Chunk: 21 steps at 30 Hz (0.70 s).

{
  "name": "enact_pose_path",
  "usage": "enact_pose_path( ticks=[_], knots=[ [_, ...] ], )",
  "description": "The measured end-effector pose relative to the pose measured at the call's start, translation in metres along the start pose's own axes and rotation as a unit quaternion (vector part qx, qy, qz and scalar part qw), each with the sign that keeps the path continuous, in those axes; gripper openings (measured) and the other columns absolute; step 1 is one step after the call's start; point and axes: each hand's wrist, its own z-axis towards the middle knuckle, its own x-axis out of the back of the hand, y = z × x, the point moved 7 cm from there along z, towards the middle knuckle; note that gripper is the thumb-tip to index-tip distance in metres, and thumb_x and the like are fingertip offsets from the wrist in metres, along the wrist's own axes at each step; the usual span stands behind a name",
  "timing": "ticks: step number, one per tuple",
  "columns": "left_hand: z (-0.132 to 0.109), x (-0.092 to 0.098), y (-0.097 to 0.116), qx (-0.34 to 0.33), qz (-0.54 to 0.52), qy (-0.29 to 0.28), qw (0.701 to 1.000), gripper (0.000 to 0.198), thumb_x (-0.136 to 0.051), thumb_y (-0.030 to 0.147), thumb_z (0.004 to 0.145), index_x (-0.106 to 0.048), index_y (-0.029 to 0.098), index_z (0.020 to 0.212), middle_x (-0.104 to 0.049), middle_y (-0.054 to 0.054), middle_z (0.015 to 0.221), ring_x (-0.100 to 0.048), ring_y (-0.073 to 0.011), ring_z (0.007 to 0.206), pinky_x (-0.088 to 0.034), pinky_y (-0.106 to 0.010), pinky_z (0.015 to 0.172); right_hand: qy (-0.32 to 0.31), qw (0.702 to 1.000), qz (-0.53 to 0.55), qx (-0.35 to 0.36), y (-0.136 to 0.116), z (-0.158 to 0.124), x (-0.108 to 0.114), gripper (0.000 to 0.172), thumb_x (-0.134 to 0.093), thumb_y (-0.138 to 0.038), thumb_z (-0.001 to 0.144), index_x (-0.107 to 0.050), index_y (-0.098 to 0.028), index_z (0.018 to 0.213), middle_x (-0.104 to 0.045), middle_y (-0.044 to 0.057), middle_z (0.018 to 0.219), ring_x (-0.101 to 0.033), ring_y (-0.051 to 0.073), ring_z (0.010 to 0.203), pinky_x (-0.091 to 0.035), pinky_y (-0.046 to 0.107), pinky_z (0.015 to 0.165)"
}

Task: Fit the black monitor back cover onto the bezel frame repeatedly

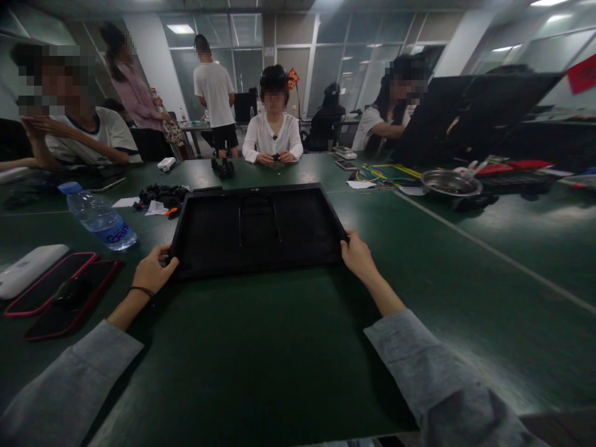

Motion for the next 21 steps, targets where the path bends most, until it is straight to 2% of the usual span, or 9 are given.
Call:
enact_pose_path(
  ticks=[9, 21],
  knots=[
    [-0.0002, -0.0005, 0.0030, -0.001, 0.020, -0.019, 1.000, 0.049, -0.051, 0.045, 0.091, -0.058, 0.018, 0.132, -0.075, -0.013, 0.115, -0.073, -0.0289, 0.103, -0.054, -0.042, 0.094, -0.024, 0.999, -0.020, -0.015, -0.0004, 0.0003, -0.0007, 0.043, -0.048, -0.028, 0.091, -0.057, -0.013, 0.130, -0.072, 0.022, 0.114, -0.069, 0.036, 0.111, -0.052, 0.052, 0.098],
    [-0.0022, -0.0028, 0.0018, -0.015, 0.029, -0.023, 0.999, 0.048, -0.050, 0.045, 0.092, -0.057, 0.018, 0.131, -0.075, -0.014, 0.114, -0.073, -0.0298, 0.103, -0.054, -0.043, 0.094, -0.009, 1.000, -0.010, -0.003, -0.0022, -0.0019, 0.0010, 0.045, -0.044, -0.034, 0.093, -0.057, -0.013, 0.130, -0.073, 0.022, 0.111, -0.071, 0.037, 0.101, -0.054, 0.052, 0.091]
  ],
)
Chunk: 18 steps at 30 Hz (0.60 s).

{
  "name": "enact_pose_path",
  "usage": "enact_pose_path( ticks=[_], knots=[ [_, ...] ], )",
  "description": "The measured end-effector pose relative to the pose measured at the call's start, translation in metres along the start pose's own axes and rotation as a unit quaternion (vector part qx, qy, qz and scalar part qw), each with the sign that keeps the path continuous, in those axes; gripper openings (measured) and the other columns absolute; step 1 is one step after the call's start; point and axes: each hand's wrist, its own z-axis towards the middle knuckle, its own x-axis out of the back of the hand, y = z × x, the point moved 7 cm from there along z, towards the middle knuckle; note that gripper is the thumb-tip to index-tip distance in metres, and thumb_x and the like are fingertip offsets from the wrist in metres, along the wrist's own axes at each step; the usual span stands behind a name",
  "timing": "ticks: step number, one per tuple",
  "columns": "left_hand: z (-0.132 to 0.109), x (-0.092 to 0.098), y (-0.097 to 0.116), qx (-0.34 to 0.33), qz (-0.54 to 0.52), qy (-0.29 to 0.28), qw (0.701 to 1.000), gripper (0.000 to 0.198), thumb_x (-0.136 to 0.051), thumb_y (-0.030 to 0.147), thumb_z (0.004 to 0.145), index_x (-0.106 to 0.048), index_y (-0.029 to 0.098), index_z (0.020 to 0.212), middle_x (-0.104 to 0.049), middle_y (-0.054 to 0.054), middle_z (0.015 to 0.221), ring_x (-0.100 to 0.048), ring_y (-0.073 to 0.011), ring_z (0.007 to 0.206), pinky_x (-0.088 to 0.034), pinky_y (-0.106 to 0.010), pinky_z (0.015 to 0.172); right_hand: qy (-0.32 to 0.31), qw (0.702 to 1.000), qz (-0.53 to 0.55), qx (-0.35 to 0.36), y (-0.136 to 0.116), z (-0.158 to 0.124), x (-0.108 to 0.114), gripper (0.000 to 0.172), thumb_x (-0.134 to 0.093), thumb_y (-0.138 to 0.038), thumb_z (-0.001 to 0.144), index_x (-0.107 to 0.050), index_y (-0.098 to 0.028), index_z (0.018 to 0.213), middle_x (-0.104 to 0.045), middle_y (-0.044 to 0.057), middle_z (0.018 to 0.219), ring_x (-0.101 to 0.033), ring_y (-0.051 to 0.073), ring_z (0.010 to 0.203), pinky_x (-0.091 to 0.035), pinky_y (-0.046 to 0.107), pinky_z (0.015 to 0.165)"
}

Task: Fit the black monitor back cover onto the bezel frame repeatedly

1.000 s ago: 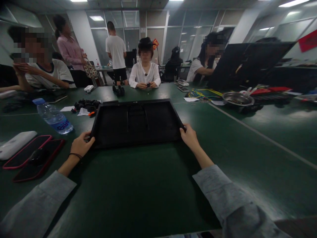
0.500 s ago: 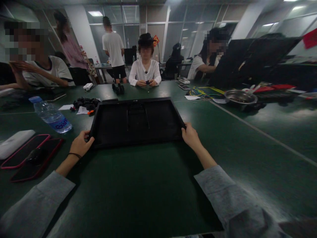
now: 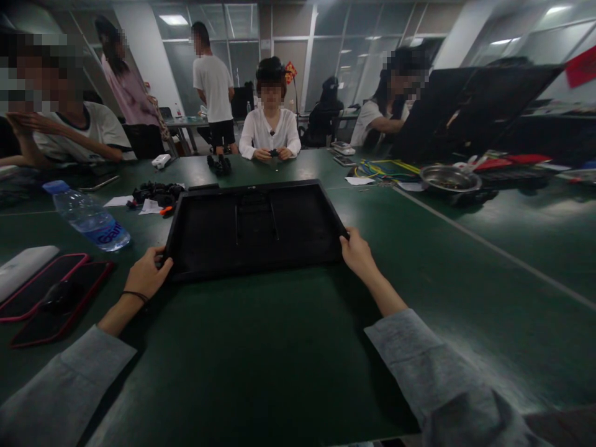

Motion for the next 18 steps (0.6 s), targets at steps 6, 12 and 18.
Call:
enact_pose_path(
  ticks=[6, 12, 18],
  knots=[
    [0.002, -0.001, -0.003, 0.007, -0.032, -0.001, 0.999, 0.050, -0.051, 0.043, 0.091, -0.057, 0.015, 0.132, -0.075, -0.014, 0.113, -0.072, -0.0296, 0.105, -0.054, -0.044, 0.096, 0.005, 1.000, 0.008, 0.014, 0.000, 0.000, 0.001, 0.042, -0.047, -0.034, 0.091, -0.057, -0.016, 0.128, -0.073, 0.020, 0.113, -0.070, 0.036, 0.107, -0.054, 0.052, 0.095],
    [0.009, -0.009, -0.011, 0.012, -0.081, 0.006, 0.997, 0.059, -0.054, 0.044, 0.090, -0.056, 0.013, 0.141, -0.071, -0.017, 0.131, -0.070, -0.0284, 0.115, -0.053, -0.042, 0.103, -0.013, 1.000, -0.013, 0.012, -0.009, -0.003, 0.001, 0.045, -0.042, -0.030, 0.093, -0.055, -0.009, 0.131, -0.070, 0.026, 0.116, -0.069, 0.037, 0.107, -0.053, 0.052, 0.096],
    [0.010, -0.011, -0.011, -0.009, -0.052, 0.000, 0.999, 0.056, -0.045, 0.049, 0.096, -0.060, 0.019, 0.141, -0.076, -0.013, 0.119, -0.072, -0.0280, 0.112, -0.053, -0.041, 0.102, -0.018, 0.999, -0.037, 0.004, -0.015, -0.004, 0.003, 0.046, -0.042, -0.027, 0.093, -0.054, -0.008, 0.133, -0.070, 0.026, 0.115, -0.069, 0.038, 0.106, -0.052, 0.053, 0.097]
  ],
)
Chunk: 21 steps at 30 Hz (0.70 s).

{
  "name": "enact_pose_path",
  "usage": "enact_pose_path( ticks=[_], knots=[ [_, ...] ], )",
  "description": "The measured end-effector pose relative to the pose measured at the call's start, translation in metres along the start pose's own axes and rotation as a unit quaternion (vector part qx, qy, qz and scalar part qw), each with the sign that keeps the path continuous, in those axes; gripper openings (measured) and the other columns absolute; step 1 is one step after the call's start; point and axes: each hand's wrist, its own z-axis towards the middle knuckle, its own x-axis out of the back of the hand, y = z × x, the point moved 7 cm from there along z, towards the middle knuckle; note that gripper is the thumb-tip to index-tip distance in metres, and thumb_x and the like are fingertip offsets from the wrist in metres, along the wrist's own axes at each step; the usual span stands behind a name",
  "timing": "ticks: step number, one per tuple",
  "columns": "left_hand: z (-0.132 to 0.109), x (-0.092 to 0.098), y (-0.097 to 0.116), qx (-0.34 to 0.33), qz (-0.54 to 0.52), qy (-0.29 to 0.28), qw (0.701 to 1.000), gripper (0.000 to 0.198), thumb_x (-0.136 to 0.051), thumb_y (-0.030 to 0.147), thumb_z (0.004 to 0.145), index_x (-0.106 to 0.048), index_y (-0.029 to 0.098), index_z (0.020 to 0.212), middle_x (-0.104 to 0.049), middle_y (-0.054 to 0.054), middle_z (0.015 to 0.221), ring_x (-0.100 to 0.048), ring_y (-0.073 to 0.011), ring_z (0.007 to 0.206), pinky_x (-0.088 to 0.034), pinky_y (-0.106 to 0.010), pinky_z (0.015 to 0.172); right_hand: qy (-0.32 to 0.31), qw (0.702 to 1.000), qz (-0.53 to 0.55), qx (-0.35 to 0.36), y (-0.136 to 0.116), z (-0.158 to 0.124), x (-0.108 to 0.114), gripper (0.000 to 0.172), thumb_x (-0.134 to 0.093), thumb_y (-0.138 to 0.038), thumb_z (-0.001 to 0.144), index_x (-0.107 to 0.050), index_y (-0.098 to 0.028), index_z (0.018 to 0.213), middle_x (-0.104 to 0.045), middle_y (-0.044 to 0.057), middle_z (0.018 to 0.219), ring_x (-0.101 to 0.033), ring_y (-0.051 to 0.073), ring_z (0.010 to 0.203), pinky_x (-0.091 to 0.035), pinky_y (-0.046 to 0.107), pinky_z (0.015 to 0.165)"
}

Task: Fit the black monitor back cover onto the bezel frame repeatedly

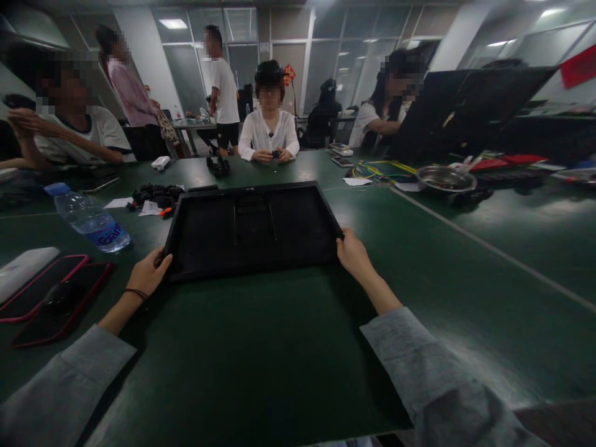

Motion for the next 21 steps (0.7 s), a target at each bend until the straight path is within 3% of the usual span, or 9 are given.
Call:
enact_pose_path(
  ticks=[6, 12, 15, 21],
  knots=[
    [0.004, -0.004, -0.007, 0.005, -0.039, -0.010, 0.999, 0.056, -0.047, 0.048, 0.096, -0.058, 0.017, 0.141, -0.074, -0.014, 0.125, -0.070, -0.0272, 0.116, -0.052, -0.042, 0.105, -0.013, 1.000, 0.010, -0.010, 0.001, -0.001, 0.000, 0.047, -0.045, -0.026, 0.092, -0.054, -0.007, 0.134, -0.070, 0.025, 0.117, -0.069, 0.037, 0.109, -0.052, 0.050, 0.100],
    [0.004, -0.005, -0.005, 0.015, -0.033, -0.012, 0.999, 0.060, -0.048, 0.046, 0.096, -0.053, 0.012, 0.146, -0.071, -0.019, 0.130, -0.067, -0.0299, 0.124, -0.049, -0.044, 0.109, 0.020, 0.999, 0.047, 0.020, -0.005, -0.002, -0.002, 0.055, -0.042, -0.023, 0.091, -0.048, -0.006, 0.143, -0.065, 0.026, 0.132, -0.066, 0.037, 0.118, -0.049, 0.053, 0.105],
    [0.003, -0.004, -0.002, 0.016, -0.024, -0.011, 1.000, 0.061, -0.049, 0.046, 0.096, -0.054, 0.011, 0.146, -0.070, -0.020, 0.131, -0.066, -0.0320, 0.125, -0.048, -0.046, 0.110, 0.019, 0.998, 0.055, 0.033, -0.004, 0.000, -0.003, 0.055, -0.042, -0.024, 0.090, -0.049, -0.007, 0.142, -0.066, 0.025, 0.129, -0.067, 0.036, 0.115, -0.050, 0.054, 0.103],
    [0.009, -0.007, -0.013, 0.036, -0.086, -0.029, 0.995, 0.064, -0.046, 0.061, 0.096, -0.063, 0.016, 0.138, -0.072, -0.015, 0.130, -0.067, -0.0281, 0.124, -0.049, -0.040, 0.109, 0.011, 0.998, 0.060, 0.020, 0.002, 0.001, -0.002, 0.055, -0.046, -0.029, 0.090, -0.051, -0.008, 0.140, -0.069, 0.022, 0.115, -0.070, 0.036, 0.103, -0.054, 0.053, 0.094]
  ],
)
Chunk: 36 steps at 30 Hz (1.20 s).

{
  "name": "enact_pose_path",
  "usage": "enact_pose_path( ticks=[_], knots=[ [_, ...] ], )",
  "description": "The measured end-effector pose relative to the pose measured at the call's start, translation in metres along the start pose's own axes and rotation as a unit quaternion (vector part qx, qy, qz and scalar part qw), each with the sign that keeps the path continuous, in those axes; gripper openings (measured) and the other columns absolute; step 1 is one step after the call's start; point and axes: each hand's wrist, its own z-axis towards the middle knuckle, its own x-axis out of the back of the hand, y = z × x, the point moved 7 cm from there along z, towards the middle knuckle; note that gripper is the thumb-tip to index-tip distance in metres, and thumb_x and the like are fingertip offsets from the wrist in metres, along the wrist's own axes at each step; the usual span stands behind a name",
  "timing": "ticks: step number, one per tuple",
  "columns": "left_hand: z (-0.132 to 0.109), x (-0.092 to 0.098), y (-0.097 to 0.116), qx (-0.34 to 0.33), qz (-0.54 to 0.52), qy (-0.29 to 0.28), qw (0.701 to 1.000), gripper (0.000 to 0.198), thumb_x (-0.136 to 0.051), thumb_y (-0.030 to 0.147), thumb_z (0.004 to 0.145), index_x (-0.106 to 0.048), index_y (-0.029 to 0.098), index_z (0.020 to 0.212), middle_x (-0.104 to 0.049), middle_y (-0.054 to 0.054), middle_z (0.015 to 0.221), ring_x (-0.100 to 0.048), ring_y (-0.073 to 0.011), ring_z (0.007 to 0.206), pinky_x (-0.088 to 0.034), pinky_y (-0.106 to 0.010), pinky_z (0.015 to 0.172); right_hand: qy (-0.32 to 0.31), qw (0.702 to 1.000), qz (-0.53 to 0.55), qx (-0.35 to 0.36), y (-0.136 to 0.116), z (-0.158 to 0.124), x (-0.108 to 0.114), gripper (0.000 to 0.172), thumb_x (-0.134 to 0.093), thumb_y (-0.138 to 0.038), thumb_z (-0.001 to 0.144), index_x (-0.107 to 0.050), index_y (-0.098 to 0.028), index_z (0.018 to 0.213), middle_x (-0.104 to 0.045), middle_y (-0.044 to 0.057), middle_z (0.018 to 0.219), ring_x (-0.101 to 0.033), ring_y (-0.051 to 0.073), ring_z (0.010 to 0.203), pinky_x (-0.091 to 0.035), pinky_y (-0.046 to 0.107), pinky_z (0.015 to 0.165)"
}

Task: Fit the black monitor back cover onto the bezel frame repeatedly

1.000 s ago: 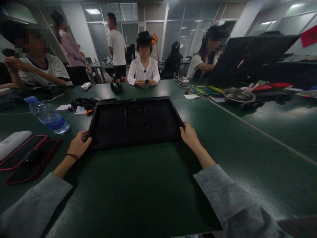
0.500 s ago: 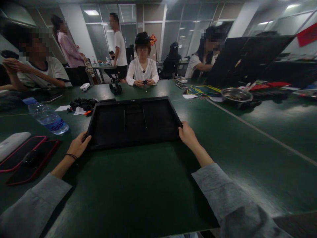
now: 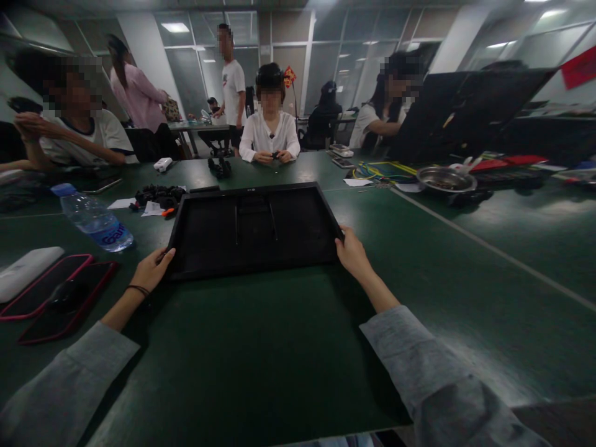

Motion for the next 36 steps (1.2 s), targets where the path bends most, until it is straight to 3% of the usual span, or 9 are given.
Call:
enact_pose_path(
  ticks=[15, 25, 36],
  knots=[
    [-0.001, -0.001, 0.009, 0.016, 0.057, 0.008, 0.998, 0.057, -0.044, 0.055, 0.099, -0.062, 0.015, 0.134, -0.073, -0.018, 0.126, -0.068, -0.0327, 0.119, -0.052, -0.045, 0.102, 0.044, 0.999, 0.027, -0.002, 0.008, 0.002, -0.003, 0.049, -0.048, -0.028, 0.089, -0.056, -0.013, 0.134, -0.071, 0.018, 0.109, -0.070, 0.033, 0.097, -0.053, 0.054, 0.095],
    [0.001, 0.000, 0.003, 0.017, 0.035, 0.009, 0.999, 0.062, -0.047, 0.057, 0.096, -0.062, 0.013, 0.137, -0.071, -0.020, 0.129, -0.066, -0.0331, 0.126, -0.050, -0.044, 0.107, -0.028, 0.999, 0.030, -0.015, 0.011, 0.007, -0.008, 0.055, -0.047, -0.022, 0.089, -0.047, -0.007, 0.142, -0.069, 0.024, 0.118, -0.069, 0.034, 0.108, -0.052, 0.051, 0.097],
    [-0.006, 0.001, 0.018, 0.027, 0.090, 0.001, 0.996, 0.056, -0.041, 0.051, 0.101, -0.060, 0.013, 0.138, -0.071, -0.021, 0.129, -0.066, -0.0376, 0.124, -0.051, -0.050, 0.103, 0.019, 0.999, 0.026, -0.028, -0.002, 0.000, -0.004, 0.051, -0.047, -0.020, 0.087, -0.053, -0.010, 0.136, -0.069, 0.023, 0.117, -0.069, 0.035, 0.106, -0.051, 0.052, 0.099]
  ],
)
